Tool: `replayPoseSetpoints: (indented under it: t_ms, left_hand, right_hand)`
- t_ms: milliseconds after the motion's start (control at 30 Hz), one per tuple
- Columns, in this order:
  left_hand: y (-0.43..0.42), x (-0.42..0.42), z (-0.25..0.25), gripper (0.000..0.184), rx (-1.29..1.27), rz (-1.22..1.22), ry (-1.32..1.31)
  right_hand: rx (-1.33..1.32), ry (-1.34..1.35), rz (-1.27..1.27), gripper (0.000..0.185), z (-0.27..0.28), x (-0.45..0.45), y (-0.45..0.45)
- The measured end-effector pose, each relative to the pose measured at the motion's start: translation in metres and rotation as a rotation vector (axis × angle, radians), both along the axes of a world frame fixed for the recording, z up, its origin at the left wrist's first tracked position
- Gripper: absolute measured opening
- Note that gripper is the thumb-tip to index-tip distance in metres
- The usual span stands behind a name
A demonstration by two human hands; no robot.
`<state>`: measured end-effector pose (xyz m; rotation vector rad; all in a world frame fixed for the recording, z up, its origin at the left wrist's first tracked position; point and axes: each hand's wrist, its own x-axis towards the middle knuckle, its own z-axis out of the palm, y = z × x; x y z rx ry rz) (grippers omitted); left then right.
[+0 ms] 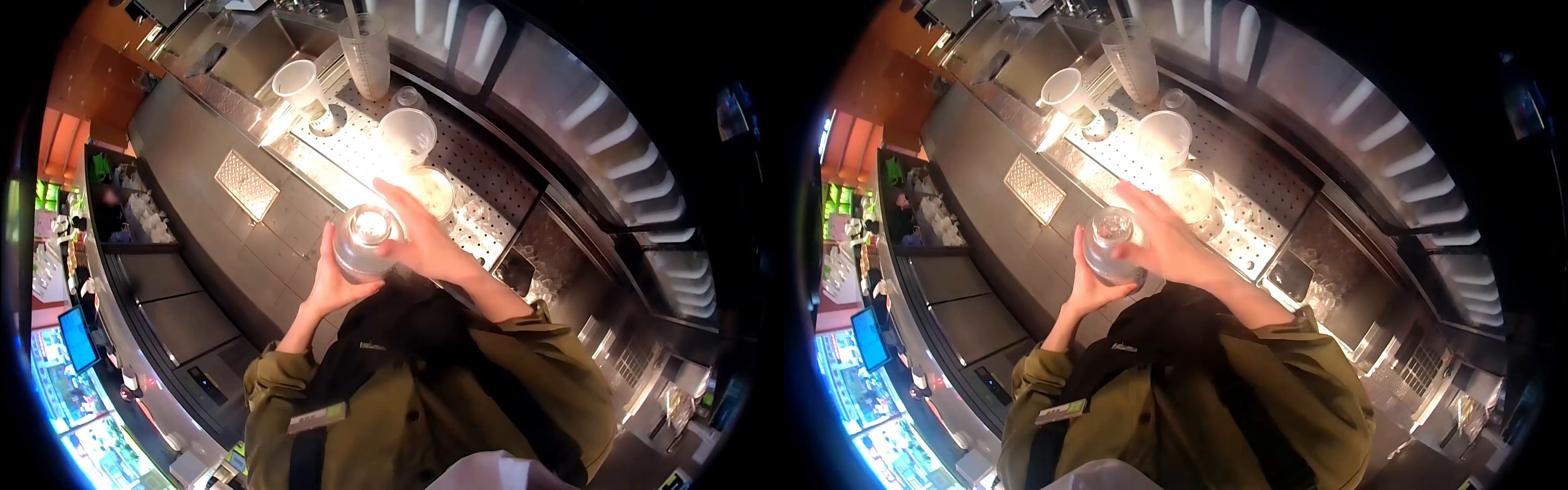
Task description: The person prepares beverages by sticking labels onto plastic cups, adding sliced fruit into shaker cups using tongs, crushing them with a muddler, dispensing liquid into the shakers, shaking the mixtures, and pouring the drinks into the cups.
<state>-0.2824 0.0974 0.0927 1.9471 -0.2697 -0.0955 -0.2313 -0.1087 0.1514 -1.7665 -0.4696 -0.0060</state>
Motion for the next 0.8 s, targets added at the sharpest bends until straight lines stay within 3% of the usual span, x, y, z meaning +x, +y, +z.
replayPoseSetpoints:
  t_ms: [100, 200, 267, 367, 500, 700, 800]
  left_hand:
    - [0.011, -0.021, -0.013, 0.125, -0.104, 0.142, -0.03]
    - [0.028, -0.044, 0.001, 0.124, -0.091, 0.352, 0.047]
    - [0.044, -0.058, 0.003, 0.124, -0.023, 0.43, 0.012]
    - [0.065, -0.081, 0.006, 0.123, -0.008, 0.526, -0.007]
    - [0.094, -0.105, 0.0, 0.122, -0.004, 0.604, -0.053]
    - [0.155, -0.142, 0.002, 0.121, -0.227, 0.73, -0.045]
    - [0.207, -0.163, -0.003, 0.12, -0.139, 0.751, -0.051]
  right_hand:
    - [-0.51, -0.181, -0.332, 0.103, -0.028, -0.001, -0.021]
    - [-0.859, -0.151, -0.585, 0.113, -0.06, 0.001, -0.008]
    - [-0.903, -0.07, -0.596, 0.116, -0.08, 0.011, -0.001]
    - [-0.985, 0.122, -0.527, 0.116, -0.068, 0.015, 0.011]
    - [-0.937, 0.153, -0.569, 0.104, -0.06, 0.018, 0.016]
    - [-0.929, 0.016, -0.567, 0.099, -0.048, -0.003, 0.033]
    - [-1.051, -0.036, -0.523, 0.098, -0.037, -0.014, 0.054]
